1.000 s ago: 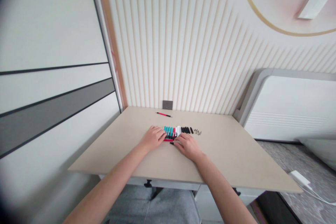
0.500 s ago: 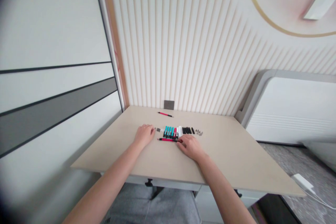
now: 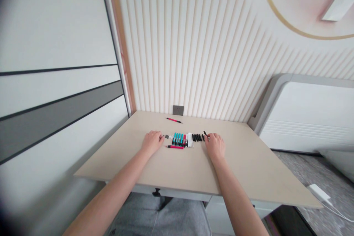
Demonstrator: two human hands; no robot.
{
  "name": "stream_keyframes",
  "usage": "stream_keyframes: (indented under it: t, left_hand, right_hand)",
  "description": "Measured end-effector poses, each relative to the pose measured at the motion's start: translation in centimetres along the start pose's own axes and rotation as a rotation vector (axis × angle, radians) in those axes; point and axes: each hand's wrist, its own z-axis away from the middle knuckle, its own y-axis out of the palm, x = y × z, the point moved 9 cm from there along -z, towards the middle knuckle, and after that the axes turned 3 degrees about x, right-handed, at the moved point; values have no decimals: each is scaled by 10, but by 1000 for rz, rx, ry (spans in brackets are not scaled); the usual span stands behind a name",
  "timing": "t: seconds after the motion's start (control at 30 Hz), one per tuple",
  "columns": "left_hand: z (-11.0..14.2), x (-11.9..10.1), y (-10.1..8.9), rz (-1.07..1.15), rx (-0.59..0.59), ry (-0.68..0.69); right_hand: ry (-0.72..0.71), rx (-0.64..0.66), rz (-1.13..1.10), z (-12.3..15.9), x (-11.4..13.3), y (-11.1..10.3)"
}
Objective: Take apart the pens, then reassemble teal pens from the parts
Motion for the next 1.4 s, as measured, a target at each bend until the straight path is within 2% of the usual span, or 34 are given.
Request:
stream_keyframes:
  t: [0.27, 0.53, 0.8, 0.9, 1.07, 1.13, 1.23, 1.4]
  left_hand:
    - [0, 0, -1, -9, -19, -6]
    - [-1, 3, -1, 14, -15, -31]
    - [-2, 4, -8, 51, -54, -41]
    - [-1, -13, -15, 98, -66, 74]
    - [13, -62, -20, 152, -1, 500]
    - [20, -73, -18, 143, 45, 606]
    - [23, -76, -15, 120, 79, 646]
    - [21, -70, -12, 97, 75, 630]
  right_hand:
    - [-51, 94, 153, -3, 21, 10]
    - [-66, 165, 169, 4, 23, 13]
    - [-59, 174, 161, 4, 23, 12]
    - [-84, 154, 147, 4, 26, 12]
    - [-134, 133, 129, 5, 31, 12]
    - [-133, 131, 119, 6, 31, 13]
    - [-128, 136, 103, 6, 30, 13]
    - [-142, 142, 94, 6, 31, 13]
